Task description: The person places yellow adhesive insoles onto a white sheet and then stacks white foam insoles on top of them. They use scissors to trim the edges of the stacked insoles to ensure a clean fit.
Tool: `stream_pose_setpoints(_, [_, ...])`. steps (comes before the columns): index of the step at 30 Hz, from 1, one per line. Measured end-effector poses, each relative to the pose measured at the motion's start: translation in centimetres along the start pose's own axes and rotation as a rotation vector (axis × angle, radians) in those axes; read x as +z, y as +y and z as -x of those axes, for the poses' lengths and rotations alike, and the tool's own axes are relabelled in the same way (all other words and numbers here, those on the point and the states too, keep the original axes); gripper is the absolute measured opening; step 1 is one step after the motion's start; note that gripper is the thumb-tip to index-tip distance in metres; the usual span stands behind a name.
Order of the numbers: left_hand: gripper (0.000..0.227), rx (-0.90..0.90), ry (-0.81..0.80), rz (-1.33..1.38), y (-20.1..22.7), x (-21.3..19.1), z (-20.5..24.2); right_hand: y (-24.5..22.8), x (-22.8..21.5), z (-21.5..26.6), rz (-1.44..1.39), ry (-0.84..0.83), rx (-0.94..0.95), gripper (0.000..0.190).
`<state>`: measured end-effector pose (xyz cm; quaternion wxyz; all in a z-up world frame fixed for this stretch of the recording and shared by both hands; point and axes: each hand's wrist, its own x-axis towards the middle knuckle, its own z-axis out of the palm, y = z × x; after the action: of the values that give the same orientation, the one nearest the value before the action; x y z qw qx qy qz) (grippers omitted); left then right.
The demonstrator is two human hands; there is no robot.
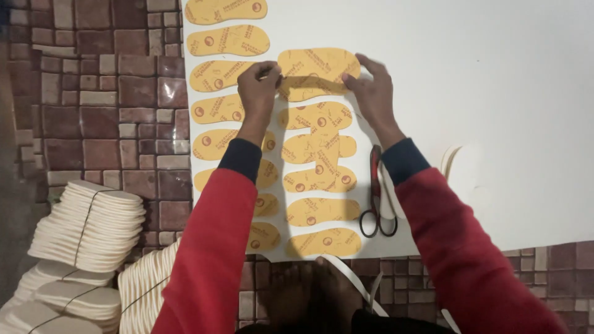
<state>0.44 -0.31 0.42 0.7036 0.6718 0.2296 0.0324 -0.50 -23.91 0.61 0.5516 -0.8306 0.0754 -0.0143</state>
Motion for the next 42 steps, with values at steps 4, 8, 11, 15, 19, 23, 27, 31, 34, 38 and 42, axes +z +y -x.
stream_pose_setpoints(4, [0.008,0.044,0.064,-0.033,-1.9,1.6,-3.1,4.7,0.8,-4.4,0.166,-0.020,-0.284,0.063])
stream_pose_setpoints(8, [0.012,0.136,0.110,-0.274,-4.5,2.2,-6.8,5.4,0.8,-7.3,0.201,-0.221,-0.477,0.054])
stream_pose_setpoints(11, [0.012,0.220,0.119,-0.375,-6.1,2.2,-7.6,6.5,0.4,-8.4,0.241,-0.276,-0.613,0.035])
stream_pose_setpoints(15, [0.010,0.283,0.113,-0.416,-6.1,1.6,-7.3,7.6,0.7,-8.3,0.345,-0.175,-0.728,0.034])
stream_pose_setpoints(19, [0.010,0.115,0.048,-0.294,-3.6,1.2,-6.0,7.7,0.5,-8.5,0.361,-0.154,-0.804,0.029])
stream_pose_setpoints(23, [0.006,0.175,0.003,-0.275,-3.4,0.8,-6.1,8.1,0.7,-8.7,0.345,-0.142,-0.756,0.030])
stream_pose_setpoints(27, [0.014,0.147,0.000,-0.333,-3.0,0.9,-5.7,8.4,0.6,-9.4,0.228,-0.123,-0.759,0.032])
stream_pose_setpoints(31, [0.014,0.118,-0.039,-0.328,-2.8,0.9,-5.9,8.3,0.7,-9.0,0.263,-0.110,-0.746,0.031])
stream_pose_setpoints(34, [0.015,0.110,-0.035,-0.314,-2.7,1.1,-5.8,7.8,0.6,-8.9,0.283,-0.144,-0.689,0.030])
stream_pose_setpoints(38, [0.017,0.105,-0.025,-0.278,-2.6,1.3,-5.8,8.2,0.5,-9.0,0.307,-0.155,-0.680,0.030])
stream_pose_setpoints(42, [0.016,0.137,-0.062,-0.323,-2.3,1.1,-5.7,7.7,0.3,-8.9,0.322,-0.185,-0.622,0.031])
